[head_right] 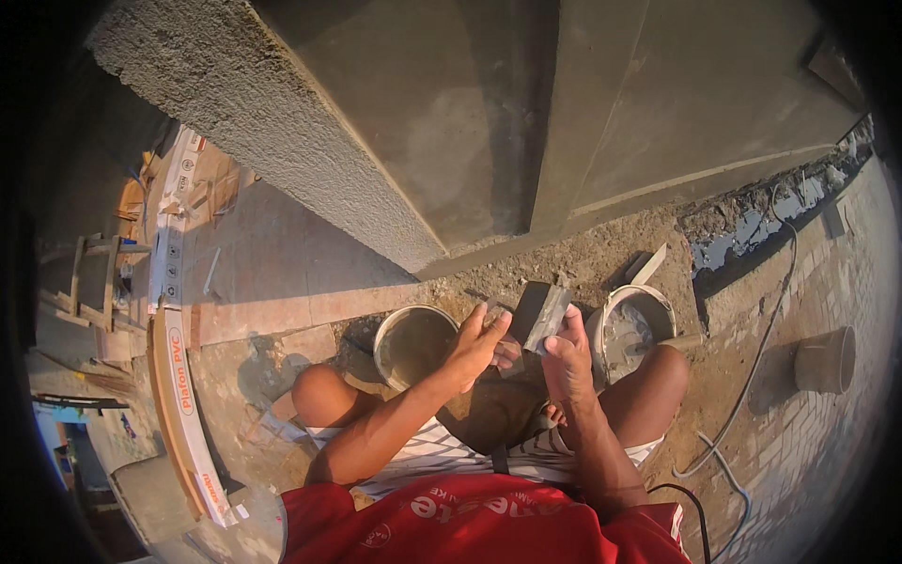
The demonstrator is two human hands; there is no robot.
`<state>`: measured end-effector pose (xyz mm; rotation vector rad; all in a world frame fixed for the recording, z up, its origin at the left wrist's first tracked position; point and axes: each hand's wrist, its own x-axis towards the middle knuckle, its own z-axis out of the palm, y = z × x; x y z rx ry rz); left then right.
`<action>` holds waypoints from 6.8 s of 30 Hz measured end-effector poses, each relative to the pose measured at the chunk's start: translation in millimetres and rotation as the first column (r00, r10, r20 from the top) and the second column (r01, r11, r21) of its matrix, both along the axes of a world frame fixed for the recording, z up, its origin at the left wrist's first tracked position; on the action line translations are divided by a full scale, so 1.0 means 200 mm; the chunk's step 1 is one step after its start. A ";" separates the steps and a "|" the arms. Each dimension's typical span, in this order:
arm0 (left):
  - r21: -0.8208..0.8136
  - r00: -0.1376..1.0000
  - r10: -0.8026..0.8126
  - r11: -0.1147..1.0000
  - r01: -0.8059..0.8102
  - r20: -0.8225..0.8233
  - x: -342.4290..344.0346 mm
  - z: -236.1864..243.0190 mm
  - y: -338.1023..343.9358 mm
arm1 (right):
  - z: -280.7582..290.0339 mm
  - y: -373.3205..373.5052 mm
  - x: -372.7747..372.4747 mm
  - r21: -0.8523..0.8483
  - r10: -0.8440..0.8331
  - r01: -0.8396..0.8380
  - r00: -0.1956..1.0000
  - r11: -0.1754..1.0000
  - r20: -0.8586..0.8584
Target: The person applies and smooths wet plaster onto a concrete wall using a trowel and a sponge. They repeatedly dip the sponge into a bucket of water and wipe the wall surface to achieve a smooth finish.
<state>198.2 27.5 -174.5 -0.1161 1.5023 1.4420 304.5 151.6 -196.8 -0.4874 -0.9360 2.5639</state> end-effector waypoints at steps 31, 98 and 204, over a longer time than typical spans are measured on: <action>0.230 -0.798 -0.407 0.809 -0.541 -0.445 -1.01 0.82 -0.12 | -1.10 0.36 -0.73 0.719 -0.659 0.373 0.736 0.586 0.156; 0.357 -0.826 -0.247 0.812 -0.462 -0.507 -0.95 0.83 -0.09 | 0.24 0.40 -0.90 0.821 -0.680 0.560 0.559 -0.112 -0.474; -0.168 0.917 -0.397 0.906 0.389 -0.021 0.66 2.51 1.11 | 1.33 -0.99 3.28 -0.089 -0.109 0.838 0.174 0.538 0.979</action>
